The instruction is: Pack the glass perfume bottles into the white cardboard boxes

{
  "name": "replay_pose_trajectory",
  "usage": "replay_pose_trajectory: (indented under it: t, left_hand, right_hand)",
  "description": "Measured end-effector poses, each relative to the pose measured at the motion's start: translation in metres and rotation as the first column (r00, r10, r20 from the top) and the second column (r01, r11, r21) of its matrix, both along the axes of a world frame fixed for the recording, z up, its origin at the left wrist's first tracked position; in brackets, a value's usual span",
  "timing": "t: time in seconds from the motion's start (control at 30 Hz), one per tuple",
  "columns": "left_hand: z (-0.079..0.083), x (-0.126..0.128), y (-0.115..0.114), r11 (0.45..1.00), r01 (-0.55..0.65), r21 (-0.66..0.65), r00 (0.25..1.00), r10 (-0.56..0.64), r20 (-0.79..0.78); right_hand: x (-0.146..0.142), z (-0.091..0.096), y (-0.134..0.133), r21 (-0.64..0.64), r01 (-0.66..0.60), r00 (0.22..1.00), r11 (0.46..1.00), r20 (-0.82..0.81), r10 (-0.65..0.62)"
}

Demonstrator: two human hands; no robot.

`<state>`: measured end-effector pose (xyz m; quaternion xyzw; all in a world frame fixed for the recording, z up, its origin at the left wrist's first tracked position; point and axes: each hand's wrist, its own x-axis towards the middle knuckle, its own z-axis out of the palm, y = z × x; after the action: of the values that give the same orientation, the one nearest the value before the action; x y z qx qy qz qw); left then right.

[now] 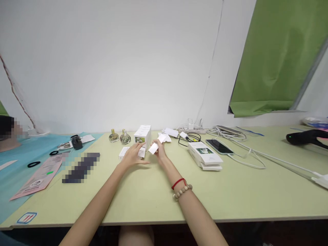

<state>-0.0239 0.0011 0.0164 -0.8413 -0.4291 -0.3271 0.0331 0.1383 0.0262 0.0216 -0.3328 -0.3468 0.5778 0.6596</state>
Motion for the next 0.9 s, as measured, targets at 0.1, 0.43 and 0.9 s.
replay_pose_trajectory:
  t: [0.1,0.43,0.9]
  left_hand:
    - [-0.01,-0.009,0.005,0.987,-0.14,-0.073,0.99,0.138,-0.037]
    - [-0.016,-0.011,0.008,0.936,-0.318,-0.151,0.946,0.303,-0.114]
    - [0.018,0.016,-0.017,0.964,-0.25,-0.095,0.861,0.266,0.433]
  right_hand:
    - [0.012,0.003,0.005,-0.073,-0.003,0.994,0.997,-0.107,-0.005]
    - [0.016,0.0,0.005,-0.085,-0.044,0.994,0.995,-0.101,0.036]
    - [0.016,-0.003,0.013,-0.086,0.001,0.996,0.996,-0.086,-0.009]
